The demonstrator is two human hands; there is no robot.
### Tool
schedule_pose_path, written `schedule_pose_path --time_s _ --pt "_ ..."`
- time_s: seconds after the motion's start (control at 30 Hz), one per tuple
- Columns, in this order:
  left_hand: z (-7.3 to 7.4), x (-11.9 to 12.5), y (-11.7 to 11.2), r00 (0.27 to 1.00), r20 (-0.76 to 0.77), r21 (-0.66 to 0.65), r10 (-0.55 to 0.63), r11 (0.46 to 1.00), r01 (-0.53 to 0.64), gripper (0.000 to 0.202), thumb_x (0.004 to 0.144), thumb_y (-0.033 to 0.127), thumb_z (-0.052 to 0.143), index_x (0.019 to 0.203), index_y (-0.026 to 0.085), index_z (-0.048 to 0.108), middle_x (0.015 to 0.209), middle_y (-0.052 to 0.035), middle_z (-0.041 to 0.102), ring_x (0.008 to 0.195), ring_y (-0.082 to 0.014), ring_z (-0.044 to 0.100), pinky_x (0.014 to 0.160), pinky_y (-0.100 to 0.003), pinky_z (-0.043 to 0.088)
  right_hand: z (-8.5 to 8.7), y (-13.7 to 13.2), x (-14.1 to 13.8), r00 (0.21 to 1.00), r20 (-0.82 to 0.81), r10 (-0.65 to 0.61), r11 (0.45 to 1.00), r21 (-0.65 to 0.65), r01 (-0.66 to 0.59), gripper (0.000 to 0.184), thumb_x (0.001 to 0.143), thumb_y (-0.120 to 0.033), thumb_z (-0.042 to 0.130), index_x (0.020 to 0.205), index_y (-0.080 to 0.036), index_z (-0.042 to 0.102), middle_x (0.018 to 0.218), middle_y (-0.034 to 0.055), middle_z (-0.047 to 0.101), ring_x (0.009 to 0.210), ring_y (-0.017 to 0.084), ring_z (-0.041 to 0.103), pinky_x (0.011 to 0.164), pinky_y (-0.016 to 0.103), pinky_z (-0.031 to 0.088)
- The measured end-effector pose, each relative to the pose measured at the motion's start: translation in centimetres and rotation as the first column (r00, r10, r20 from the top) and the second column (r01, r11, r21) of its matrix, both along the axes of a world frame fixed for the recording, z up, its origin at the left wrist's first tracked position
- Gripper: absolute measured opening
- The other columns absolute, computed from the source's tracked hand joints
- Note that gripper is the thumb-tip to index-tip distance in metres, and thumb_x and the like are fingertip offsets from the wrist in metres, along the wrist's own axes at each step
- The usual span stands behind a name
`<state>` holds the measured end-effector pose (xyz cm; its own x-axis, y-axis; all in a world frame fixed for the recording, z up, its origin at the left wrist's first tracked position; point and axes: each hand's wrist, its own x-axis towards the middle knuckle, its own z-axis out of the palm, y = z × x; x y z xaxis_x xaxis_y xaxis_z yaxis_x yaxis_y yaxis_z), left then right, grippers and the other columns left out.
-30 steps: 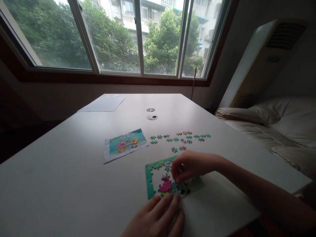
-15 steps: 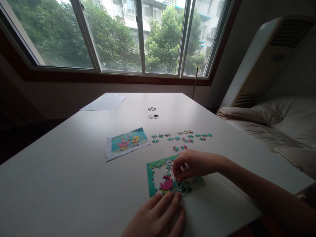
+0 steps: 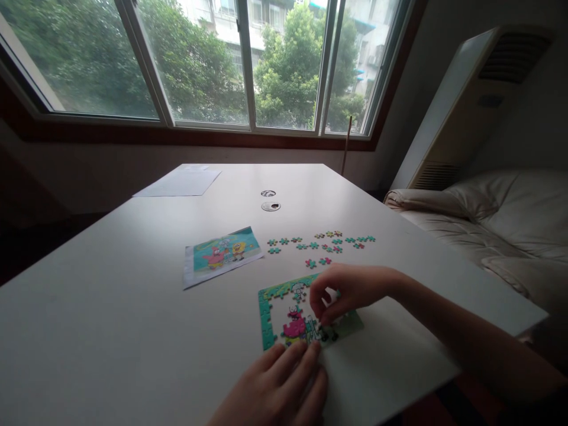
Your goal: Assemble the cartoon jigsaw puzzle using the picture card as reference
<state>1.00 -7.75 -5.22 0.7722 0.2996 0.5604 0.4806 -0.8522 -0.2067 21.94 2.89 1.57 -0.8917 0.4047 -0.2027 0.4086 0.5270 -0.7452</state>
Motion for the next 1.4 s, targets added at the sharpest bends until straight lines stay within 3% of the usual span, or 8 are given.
schedule_pose_path --time_s 0.13,0.3,0.57,0.93,1.13,1.4 --pt "0.2 -0.1 -0.1 0.999 -0.043 -0.016 -0.001 1.000 0.001 0.019 0.091 0.021 0.045 0.102 0.016 0.060 0.108 -0.0076 0.065 0.093 -0.0200 0.061 0.079 -0.030 0.050 0.6 0.5 0.9 0.999 0.001 -0.035 0.999 0.030 0.035 0.019 0.077 -0.032 0.065 0.083 -0.013 0.065 0.076 0.0015 0.064 0.068 0.009 0.053 0.064 0.019 0.043" --pt "0.3 -0.1 -0.2 0.999 -0.055 -0.036 0.000 0.999 -0.002 0.019 0.090 0.020 0.045 0.103 0.016 0.059 0.110 -0.0076 0.064 0.094 -0.0204 0.061 0.080 -0.030 0.050 0.5 1.3 2.0 0.991 0.127 0.028 1.000 0.004 -0.029 0.023 0.076 -0.034 0.066 0.084 -0.013 0.067 0.072 0.0009 0.062 0.066 0.009 0.052 0.062 0.019 0.042" --pt "0.7 0.0 -0.2 0.999 -0.039 -0.033 -0.014 0.999 0.012 0.023 0.091 0.016 0.039 0.100 0.015 0.060 0.108 -0.0081 0.065 0.091 -0.0218 0.062 0.075 -0.032 0.052 0.2 1.2 1.5 0.984 0.177 -0.011 0.999 0.044 0.004 0.016 0.075 -0.027 0.066 0.083 -0.013 0.067 0.071 0.0004 0.063 0.065 0.008 0.052 0.060 0.017 0.041" --pt "0.6 0.1 -0.1 0.999 -0.048 -0.038 -0.003 0.999 0.001 0.020 0.091 0.020 0.043 0.101 0.016 0.059 0.109 -0.0076 0.065 0.093 -0.0215 0.062 0.077 -0.031 0.052 -0.6 0.9 1.2 0.973 0.215 -0.082 0.982 0.185 0.041 0.025 0.070 -0.035 0.071 0.083 -0.015 0.065 0.073 -0.0002 0.061 0.065 0.009 0.053 0.059 0.018 0.040" --pt "0.4 0.0 0.0 0.999 -0.032 -0.039 0.001 0.999 -0.002 0.019 0.091 0.021 0.044 0.101 0.016 0.059 0.107 -0.0061 0.066 0.090 -0.0207 0.063 0.075 -0.031 0.052 -0.7 1.0 1.2 0.972 0.231 -0.040 0.990 0.143 0.007 0.023 0.073 -0.037 0.068 0.081 -0.015 0.065 0.069 -0.0015 0.059 0.061 0.008 0.051 0.056 0.018 0.038" --pt "0.6 0.0 -0.2 1.000 -0.020 -0.027 0.000 1.000 -0.001 0.024 0.092 0.020 0.038 0.099 0.016 0.061 0.106 -0.0061 0.067 0.090 -0.0209 0.063 0.074 -0.030 0.053 -0.6 0.9 1.2 0.968 0.240 -0.076 0.990 0.133 0.045 0.024 0.071 -0.036 0.070 0.083 -0.015 0.065 0.067 -0.0027 0.058 0.060 0.007 0.051 0.054 0.017 0.038"
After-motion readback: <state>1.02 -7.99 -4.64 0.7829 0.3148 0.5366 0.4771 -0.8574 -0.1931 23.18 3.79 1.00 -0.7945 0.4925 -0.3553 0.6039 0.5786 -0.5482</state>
